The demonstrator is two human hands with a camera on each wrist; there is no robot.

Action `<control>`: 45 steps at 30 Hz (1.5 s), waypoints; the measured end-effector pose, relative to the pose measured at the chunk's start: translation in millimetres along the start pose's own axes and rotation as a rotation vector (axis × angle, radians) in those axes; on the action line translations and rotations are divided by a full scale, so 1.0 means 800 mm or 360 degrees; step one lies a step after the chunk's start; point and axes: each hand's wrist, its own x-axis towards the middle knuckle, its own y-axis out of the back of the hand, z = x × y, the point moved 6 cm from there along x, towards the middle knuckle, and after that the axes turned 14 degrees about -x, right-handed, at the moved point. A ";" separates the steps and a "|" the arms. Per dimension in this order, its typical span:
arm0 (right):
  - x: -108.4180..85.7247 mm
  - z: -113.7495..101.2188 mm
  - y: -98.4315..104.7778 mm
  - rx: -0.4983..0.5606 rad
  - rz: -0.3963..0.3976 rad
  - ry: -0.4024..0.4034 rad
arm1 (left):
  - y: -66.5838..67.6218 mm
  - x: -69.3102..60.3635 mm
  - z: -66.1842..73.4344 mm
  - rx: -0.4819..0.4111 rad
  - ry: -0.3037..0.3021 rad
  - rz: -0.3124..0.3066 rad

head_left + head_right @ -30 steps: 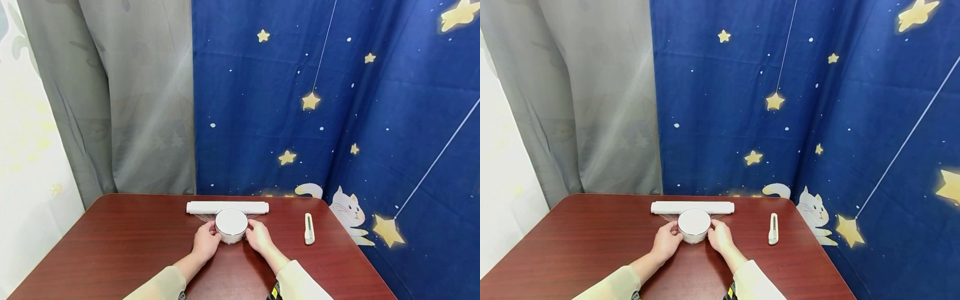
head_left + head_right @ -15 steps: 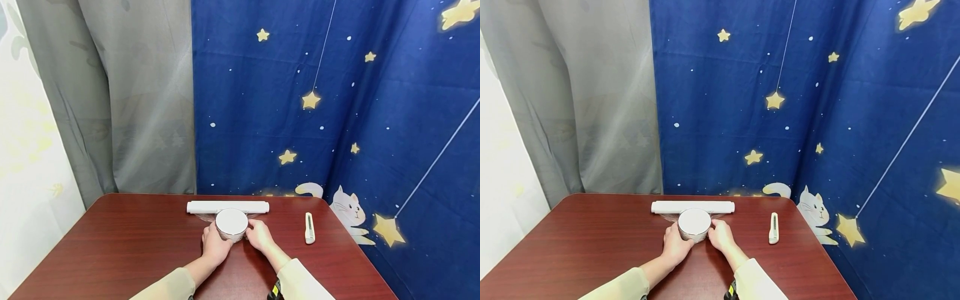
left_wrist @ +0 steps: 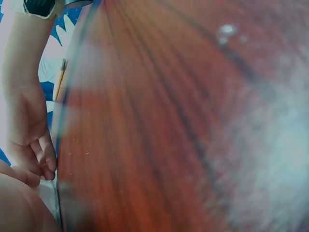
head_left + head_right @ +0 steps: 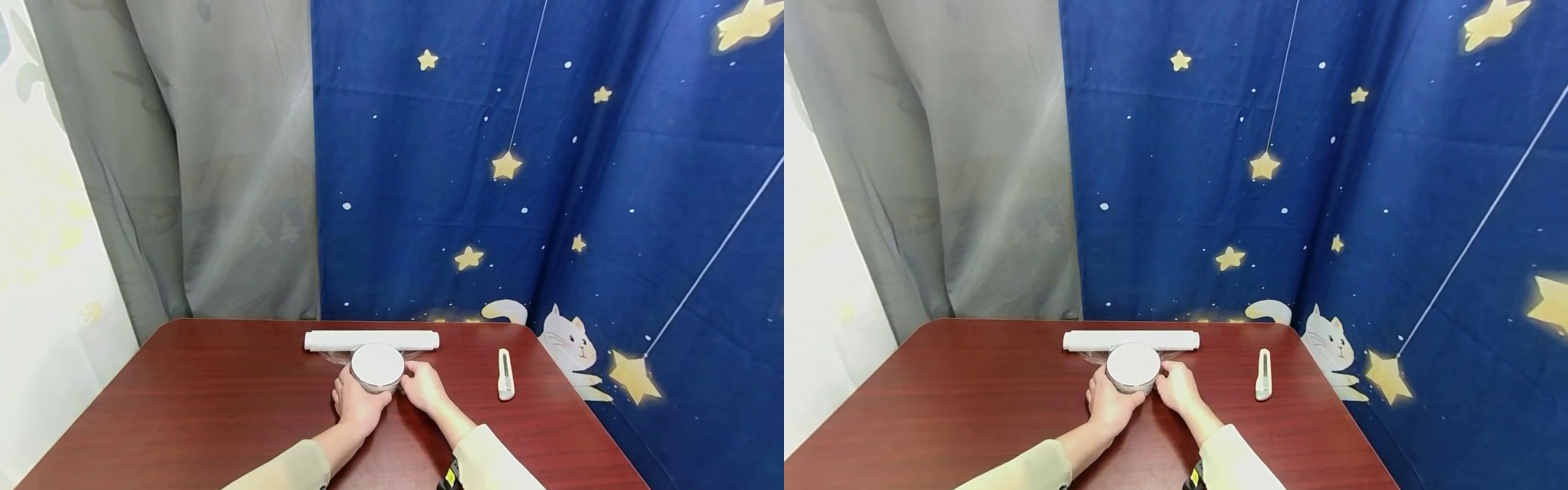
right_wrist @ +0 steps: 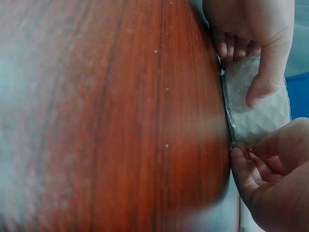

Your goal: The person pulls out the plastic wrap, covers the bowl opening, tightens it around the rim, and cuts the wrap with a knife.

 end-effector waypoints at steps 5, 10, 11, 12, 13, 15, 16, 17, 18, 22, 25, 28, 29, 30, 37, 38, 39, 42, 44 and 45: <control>-0.002 -0.003 0.002 0.0056 -0.0007 0.0019 | 0.002 0.003 -0.002 -0.0007 -0.0007 -0.0031; -0.005 -0.004 0.001 0.0096 -0.0055 0.0003 | 0.003 0.005 -0.003 -0.0015 -0.0005 -0.0077; -0.005 -0.004 0.001 0.0103 -0.0064 0.0002 | 0.003 0.005 -0.003 -0.0017 -0.0006 -0.0086; -0.005 -0.003 0.000 0.0108 -0.0075 -0.0006 | 0.004 0.005 -0.003 -0.0021 -0.0006 -0.0093; -0.006 -0.003 0.000 0.0121 -0.0083 -0.0011 | 0.004 0.005 -0.003 -0.0015 -0.0004 -0.0100; -0.007 -0.003 -0.001 0.0153 -0.0101 -0.0022 | 0.006 0.004 0.000 -0.0010 0.0015 -0.0101; -0.008 -0.003 -0.002 0.0176 -0.0113 -0.0029 | 0.008 0.004 0.002 -0.0009 0.0035 -0.0093; -0.009 -0.004 -0.002 0.0201 -0.0122 -0.0038 | 0.010 0.003 0.005 -0.0012 0.0056 -0.0085; -0.009 -0.004 -0.003 0.0224 -0.0133 -0.0051 | 0.013 0.002 0.008 -0.0013 0.0078 -0.0081; -0.011 -0.007 -0.002 0.0302 -0.0153 -0.0068 | 0.019 -0.001 0.014 -0.0024 0.0133 -0.0074; -0.012 -0.009 -0.002 0.0373 -0.0181 -0.0082 | 0.018 0.000 0.013 -0.0038 0.0078 -0.0069; -0.014 -0.012 -0.004 0.0475 -0.0229 -0.0090 | 0.015 0.003 0.005 -0.0050 0.0027 -0.0054; -0.015 -0.013 -0.004 0.0503 -0.0245 -0.0096 | 0.014 0.004 0.002 -0.0050 0.0014 -0.0049; -0.016 -0.015 -0.005 0.0525 -0.0257 -0.0095 | 0.013 0.006 0.000 -0.0051 0.0006 -0.0047; -0.021 -0.020 -0.004 0.0615 -0.0317 -0.0094 | 0.016 0.013 -0.001 -0.0009 -0.0017 -0.0045; -0.022 -0.020 -0.004 0.0629 -0.0330 -0.0101 | 0.018 0.013 0.000 -0.0013 -0.0008 -0.0053; -0.023 -0.021 -0.004 0.0640 -0.0341 -0.0108 | 0.020 0.012 0.002 -0.0019 0.0007 -0.0063; -0.023 -0.021 -0.006 0.0668 -0.0366 -0.0132 | 0.024 0.012 0.006 -0.0024 0.0043 -0.0088; -0.024 -0.021 -0.006 0.0681 -0.0381 -0.0152 | 0.025 0.012 0.008 -0.0018 0.0072 -0.0098; -0.024 -0.020 -0.007 0.0687 -0.0391 -0.0163 | 0.024 0.012 0.007 -0.0013 0.0086 -0.0096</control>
